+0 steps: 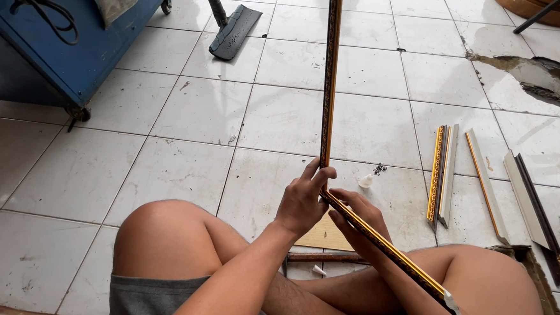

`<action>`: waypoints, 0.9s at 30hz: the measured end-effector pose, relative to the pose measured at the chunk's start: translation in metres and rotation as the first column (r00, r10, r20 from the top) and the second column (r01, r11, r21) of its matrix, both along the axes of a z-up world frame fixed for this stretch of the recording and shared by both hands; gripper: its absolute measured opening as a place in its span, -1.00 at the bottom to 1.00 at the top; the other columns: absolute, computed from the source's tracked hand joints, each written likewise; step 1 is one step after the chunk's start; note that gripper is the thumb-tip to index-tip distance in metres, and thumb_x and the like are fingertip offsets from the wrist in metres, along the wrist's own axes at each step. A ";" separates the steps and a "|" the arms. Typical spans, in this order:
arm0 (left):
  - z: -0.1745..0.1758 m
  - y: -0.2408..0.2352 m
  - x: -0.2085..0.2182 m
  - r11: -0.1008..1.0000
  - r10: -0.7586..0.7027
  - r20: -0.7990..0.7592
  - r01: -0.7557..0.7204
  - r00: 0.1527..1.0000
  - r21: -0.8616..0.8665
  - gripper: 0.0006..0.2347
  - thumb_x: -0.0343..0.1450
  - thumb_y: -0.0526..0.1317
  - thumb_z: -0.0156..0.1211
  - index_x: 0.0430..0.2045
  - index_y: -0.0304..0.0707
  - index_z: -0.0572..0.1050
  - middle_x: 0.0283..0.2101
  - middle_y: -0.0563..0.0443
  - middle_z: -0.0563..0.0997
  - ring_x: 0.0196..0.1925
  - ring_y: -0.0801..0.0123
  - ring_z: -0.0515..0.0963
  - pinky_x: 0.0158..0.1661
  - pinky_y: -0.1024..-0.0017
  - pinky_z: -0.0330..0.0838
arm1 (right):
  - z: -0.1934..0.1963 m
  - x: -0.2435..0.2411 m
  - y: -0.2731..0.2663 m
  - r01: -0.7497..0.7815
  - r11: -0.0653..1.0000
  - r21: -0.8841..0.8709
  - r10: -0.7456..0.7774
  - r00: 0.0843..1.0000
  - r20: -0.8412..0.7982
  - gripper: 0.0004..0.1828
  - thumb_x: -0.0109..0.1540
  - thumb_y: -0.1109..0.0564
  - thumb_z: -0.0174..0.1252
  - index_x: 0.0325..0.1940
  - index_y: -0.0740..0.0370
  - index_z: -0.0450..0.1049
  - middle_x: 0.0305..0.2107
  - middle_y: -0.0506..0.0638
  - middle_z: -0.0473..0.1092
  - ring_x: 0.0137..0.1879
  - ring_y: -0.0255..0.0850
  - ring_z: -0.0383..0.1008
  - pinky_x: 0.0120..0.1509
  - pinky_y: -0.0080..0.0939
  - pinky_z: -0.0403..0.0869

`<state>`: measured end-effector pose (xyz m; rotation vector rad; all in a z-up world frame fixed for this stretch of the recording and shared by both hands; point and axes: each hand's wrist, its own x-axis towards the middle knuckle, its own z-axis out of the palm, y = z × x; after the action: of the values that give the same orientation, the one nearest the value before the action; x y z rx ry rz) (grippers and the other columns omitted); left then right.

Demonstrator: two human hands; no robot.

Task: Assembling picture frames by applying glue to mitered corners and joining the pieces

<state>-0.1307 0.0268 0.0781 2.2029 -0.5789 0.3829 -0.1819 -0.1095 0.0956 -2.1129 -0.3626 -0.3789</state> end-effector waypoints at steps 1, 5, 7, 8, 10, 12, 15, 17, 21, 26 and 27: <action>0.000 -0.001 0.001 1.000 0.000 -0.006 0.000 1.000 -0.002 -0.54 0.09 -0.46 0.13 -0.26 0.15 0.19 0.05 -0.07 0.26 -0.33 -0.15 0.53 -0.24 0.09 0.45 | -0.001 0.002 0.000 0.010 1.000 -0.013 -0.009 1.000 0.004 -0.63 0.03 0.15 0.16 -0.06 0.07 0.41 -0.30 0.05 0.44 -0.23 -0.01 0.47 -0.17 -0.10 0.42; -0.002 -0.003 0.007 1.000 0.008 -0.041 -0.008 0.999 -0.016 -0.52 0.09 -0.48 0.12 -0.24 0.18 0.19 0.06 -0.08 0.26 -0.33 -0.20 0.51 -0.28 0.04 0.44 | 0.002 0.009 0.003 0.011 1.000 -0.007 -0.011 1.000 -0.008 -0.66 0.04 0.21 0.13 -0.08 0.10 0.42 -0.32 0.04 0.44 -0.19 0.00 0.46 -0.15 -0.10 0.41; -0.002 -0.005 0.011 1.000 0.004 -0.078 -0.006 0.997 -0.029 -0.50 0.08 -0.46 0.16 -0.24 0.19 0.19 0.08 -0.08 0.24 -0.33 -0.22 0.51 -0.27 0.03 0.44 | -0.001 0.013 0.002 0.006 1.000 -0.006 -0.006 1.000 -0.011 -0.65 0.04 0.22 0.13 -0.07 0.11 0.42 -0.33 0.06 0.44 -0.19 0.02 0.45 -0.15 -0.08 0.41; -0.002 -0.005 0.013 0.999 0.003 -0.110 -0.007 0.994 -0.043 -0.49 0.06 -0.45 0.19 -0.23 0.19 0.19 0.09 -0.08 0.23 -0.34 -0.24 0.51 -0.27 0.02 0.44 | -0.002 0.015 0.002 -0.001 1.000 -0.006 0.001 1.000 -0.009 -0.64 0.04 0.22 0.13 -0.07 0.12 0.42 -0.34 0.07 0.44 -0.19 0.04 0.44 -0.15 -0.06 0.41; -0.003 -0.006 0.015 0.998 0.011 -0.127 -0.019 0.992 -0.055 -0.50 0.07 -0.43 0.19 -0.24 0.19 0.20 0.10 -0.07 0.23 -0.34 -0.23 0.51 -0.27 0.02 0.44 | -0.003 0.020 0.002 0.007 1.000 0.012 -0.006 1.000 -0.014 -0.64 0.04 0.22 0.13 -0.07 0.11 0.42 -0.35 0.08 0.44 -0.19 0.05 0.44 -0.16 -0.06 0.40; -0.003 -0.007 0.019 0.997 0.022 -0.145 -0.032 0.989 -0.066 -0.52 0.08 -0.41 0.20 -0.25 0.20 0.21 0.11 -0.06 0.23 -0.34 -0.22 0.52 -0.27 0.02 0.44 | -0.002 0.024 0.002 0.013 0.999 0.032 -0.013 1.000 -0.020 -0.65 0.04 0.23 0.13 -0.08 0.11 0.43 -0.36 0.09 0.44 -0.20 0.05 0.44 -0.16 -0.06 0.40; -0.003 -0.008 0.027 0.996 0.032 -0.157 -0.044 0.987 -0.073 -0.53 0.08 -0.40 0.20 -0.25 0.17 0.21 0.10 -0.07 0.25 -0.34 -0.20 0.52 -0.28 0.03 0.44 | 0.000 0.031 0.002 0.025 0.999 0.022 -0.025 0.999 -0.023 -0.66 0.04 0.23 0.13 -0.09 0.12 0.44 -0.35 0.07 0.45 -0.20 0.02 0.44 -0.15 -0.07 0.40; -0.005 -0.009 0.029 0.997 0.056 -0.154 -0.063 0.987 -0.044 -0.55 0.08 -0.39 0.21 -0.26 0.19 0.22 0.09 -0.05 0.26 -0.36 -0.20 0.52 -0.29 0.04 0.45 | -0.004 0.036 0.000 0.007 0.999 0.035 -0.005 0.999 -0.051 -0.65 0.05 0.24 0.12 -0.08 0.09 0.43 -0.30 0.05 0.45 -0.17 0.02 0.44 -0.15 -0.07 0.41; 0.017 -0.006 0.032 0.998 0.054 0.002 -0.054 0.999 -0.027 -0.54 0.02 -0.44 0.27 -0.32 -0.01 0.21 -0.02 0.03 0.36 -0.57 0.27 0.54 -0.35 0.31 0.55 | 0.009 0.045 -0.002 -0.033 0.999 -0.041 0.030 0.996 -0.081 -0.63 0.00 0.31 0.08 -0.10 0.21 0.35 -0.29 0.01 0.42 -0.26 -0.26 0.48 -0.23 -0.34 0.45; 0.013 -0.007 0.044 0.995 0.096 0.003 -0.096 0.995 -0.024 -0.52 0.01 -0.48 0.25 -0.34 -0.01 0.17 -0.23 0.10 0.43 -0.55 0.32 0.52 -0.38 0.38 0.57 | 0.002 0.070 -0.025 -0.235 0.946 -0.223 0.185 0.957 -0.222 -0.44 -0.05 0.28 0.11 0.05 0.18 0.26 -0.12 0.02 0.37 -0.12 -0.21 0.45 -0.06 -0.28 0.45; 0.002 -0.009 0.047 0.995 0.099 0.003 -0.099 0.995 -0.022 -0.52 0.01 -0.48 0.25 -0.34 -0.01 0.17 -0.23 0.10 0.43 -0.55 0.32 0.52 -0.38 0.38 0.57 | -0.009 0.076 -0.038 -0.238 0.945 -0.222 0.189 0.956 -0.223 -0.44 -0.05 0.28 0.11 0.05 0.18 0.26 -0.12 0.02 0.37 -0.12 -0.21 0.45 -0.06 -0.28 0.45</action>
<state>-0.0840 0.0180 0.0804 2.2154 -0.4662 0.4435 -0.1055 -0.1472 0.0870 -2.3003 -0.5395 0.0082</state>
